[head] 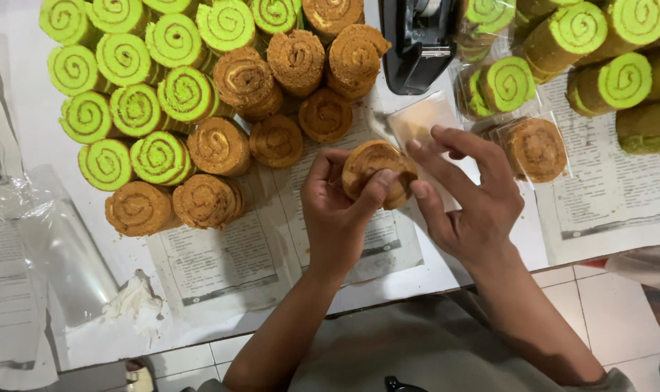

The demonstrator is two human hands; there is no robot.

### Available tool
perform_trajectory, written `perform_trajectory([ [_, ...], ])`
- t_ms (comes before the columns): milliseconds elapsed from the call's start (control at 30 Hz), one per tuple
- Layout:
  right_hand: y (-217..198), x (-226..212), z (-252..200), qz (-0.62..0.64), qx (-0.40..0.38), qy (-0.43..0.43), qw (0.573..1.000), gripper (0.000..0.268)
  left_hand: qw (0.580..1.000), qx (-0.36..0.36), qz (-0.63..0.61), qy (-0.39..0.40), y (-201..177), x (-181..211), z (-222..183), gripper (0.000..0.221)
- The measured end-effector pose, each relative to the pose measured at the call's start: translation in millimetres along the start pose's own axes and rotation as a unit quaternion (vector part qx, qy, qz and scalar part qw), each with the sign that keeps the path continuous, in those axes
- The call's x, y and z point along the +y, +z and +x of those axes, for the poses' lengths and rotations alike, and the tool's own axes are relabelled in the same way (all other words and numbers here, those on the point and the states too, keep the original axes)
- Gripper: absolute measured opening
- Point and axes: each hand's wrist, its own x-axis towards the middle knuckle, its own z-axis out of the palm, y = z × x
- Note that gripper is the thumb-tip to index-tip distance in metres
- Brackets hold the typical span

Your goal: The person places small roll cakes into plastic sleeves and then seals the sleeves using adhesive tape from a dispenser.

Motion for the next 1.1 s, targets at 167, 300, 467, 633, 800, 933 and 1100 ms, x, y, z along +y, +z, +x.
perform_trajectory([
  [167,-2.3,-3.2,10.6,0.045,0.026,0.075,0.996,0.038,1.0,0.011,0.025,-0.006,-2.3,0.7,0.3,0.024],
  [300,-0.6,3.0,13.4,0.345,-0.042,0.292,0.891,0.026,0.999,-0.02,0.026,-0.004,-3.0,2.5,-0.9,0.024],
  [467,7.4,10.7,9.7,0.431,-0.042,0.364,0.825,0.014,0.998,-0.058,0.024,-0.003,-14.1,-8.0,0.1,0.031],
  [633,14.2,16.0,-10.3,0.569,-0.021,0.392,0.723,0.026,0.988,-0.149,0.011,0.024,-33.2,-11.4,7.4,0.03],
  [800,7.4,15.3,-17.8,0.599,-0.042,0.349,0.719,0.017,0.981,-0.195,0.02,0.005,-34.8,-5.5,5.4,0.033],
  [933,-2.8,19.1,-23.1,0.479,-0.093,0.352,0.798,0.025,0.985,-0.149,0.084,-0.001,-40.5,-23.4,10.0,0.037],
  [1100,9.7,27.0,-41.2,0.444,-0.085,0.367,0.813,0.023,0.988,-0.125,0.061,-0.065,-30.1,-13.1,8.0,0.046],
])
